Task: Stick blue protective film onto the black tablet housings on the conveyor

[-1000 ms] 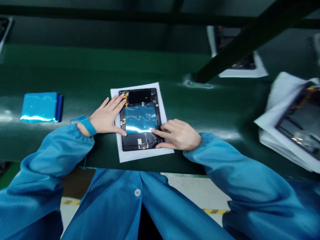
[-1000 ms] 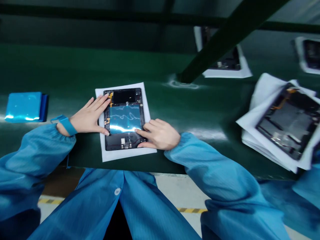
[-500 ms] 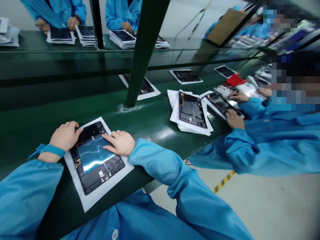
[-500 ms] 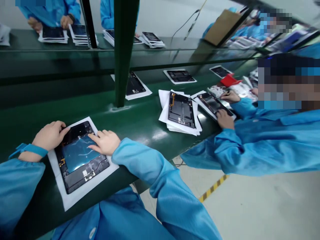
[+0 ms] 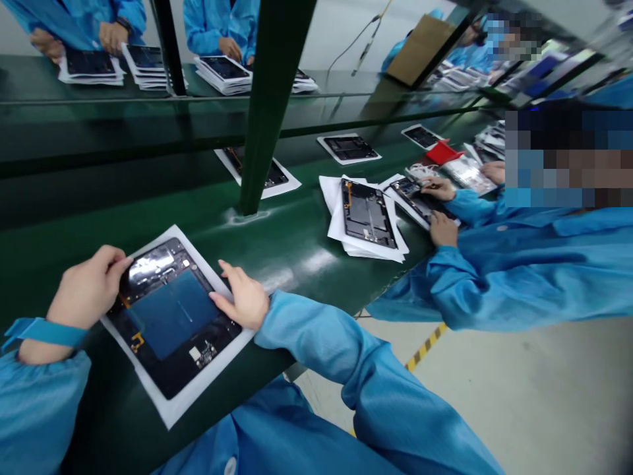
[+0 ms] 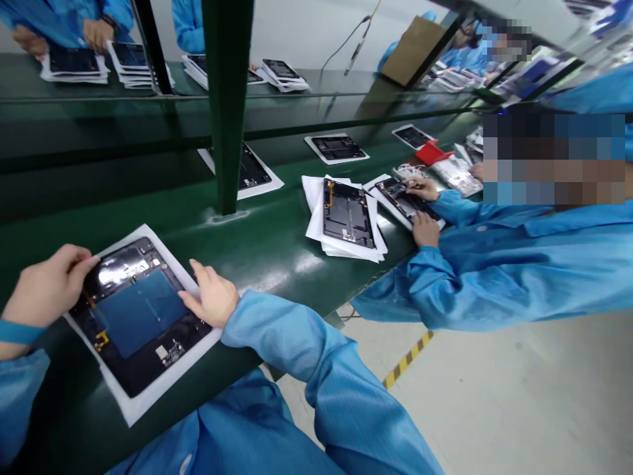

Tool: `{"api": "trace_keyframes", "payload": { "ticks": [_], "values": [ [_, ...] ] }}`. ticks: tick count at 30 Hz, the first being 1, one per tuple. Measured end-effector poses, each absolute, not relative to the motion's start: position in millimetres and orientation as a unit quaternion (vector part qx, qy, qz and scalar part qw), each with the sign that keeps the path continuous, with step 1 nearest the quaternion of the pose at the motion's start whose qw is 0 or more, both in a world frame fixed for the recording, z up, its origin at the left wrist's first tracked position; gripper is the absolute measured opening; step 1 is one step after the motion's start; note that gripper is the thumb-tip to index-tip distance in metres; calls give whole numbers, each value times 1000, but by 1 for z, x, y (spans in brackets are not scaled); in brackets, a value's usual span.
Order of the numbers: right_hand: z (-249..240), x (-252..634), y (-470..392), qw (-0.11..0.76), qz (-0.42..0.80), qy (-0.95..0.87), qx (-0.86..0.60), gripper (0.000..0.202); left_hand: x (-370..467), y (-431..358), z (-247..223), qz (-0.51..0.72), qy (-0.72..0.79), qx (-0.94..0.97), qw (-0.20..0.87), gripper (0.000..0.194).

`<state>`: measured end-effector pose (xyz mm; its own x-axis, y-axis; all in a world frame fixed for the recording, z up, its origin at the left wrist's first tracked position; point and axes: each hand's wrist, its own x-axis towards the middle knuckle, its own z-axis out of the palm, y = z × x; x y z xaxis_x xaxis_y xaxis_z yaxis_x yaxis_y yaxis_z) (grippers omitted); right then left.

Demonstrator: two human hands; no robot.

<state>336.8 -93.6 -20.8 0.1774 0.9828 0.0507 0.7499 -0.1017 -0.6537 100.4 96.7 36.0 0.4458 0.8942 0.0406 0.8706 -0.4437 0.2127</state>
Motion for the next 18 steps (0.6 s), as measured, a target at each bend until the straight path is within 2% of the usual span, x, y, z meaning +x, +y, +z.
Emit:
{"api": "trace_keyframes", "payload": {
  "ticks": [4,8,12,18],
  "values": [
    [-23,346,-82,327,335,-594,-655,38,80,108,66,205,542,814,27,28],
    [-30,331,-42,339,355,-612,-619,37,57,130,76,252,563,787,13,32],
    [-31,310,26,347,328,-600,-642,36,36,125,70,313,576,753,-58,56],
    [-17,309,153,306,270,-549,-729,31,-13,60,49,191,613,765,-39,51]
  ]
}}
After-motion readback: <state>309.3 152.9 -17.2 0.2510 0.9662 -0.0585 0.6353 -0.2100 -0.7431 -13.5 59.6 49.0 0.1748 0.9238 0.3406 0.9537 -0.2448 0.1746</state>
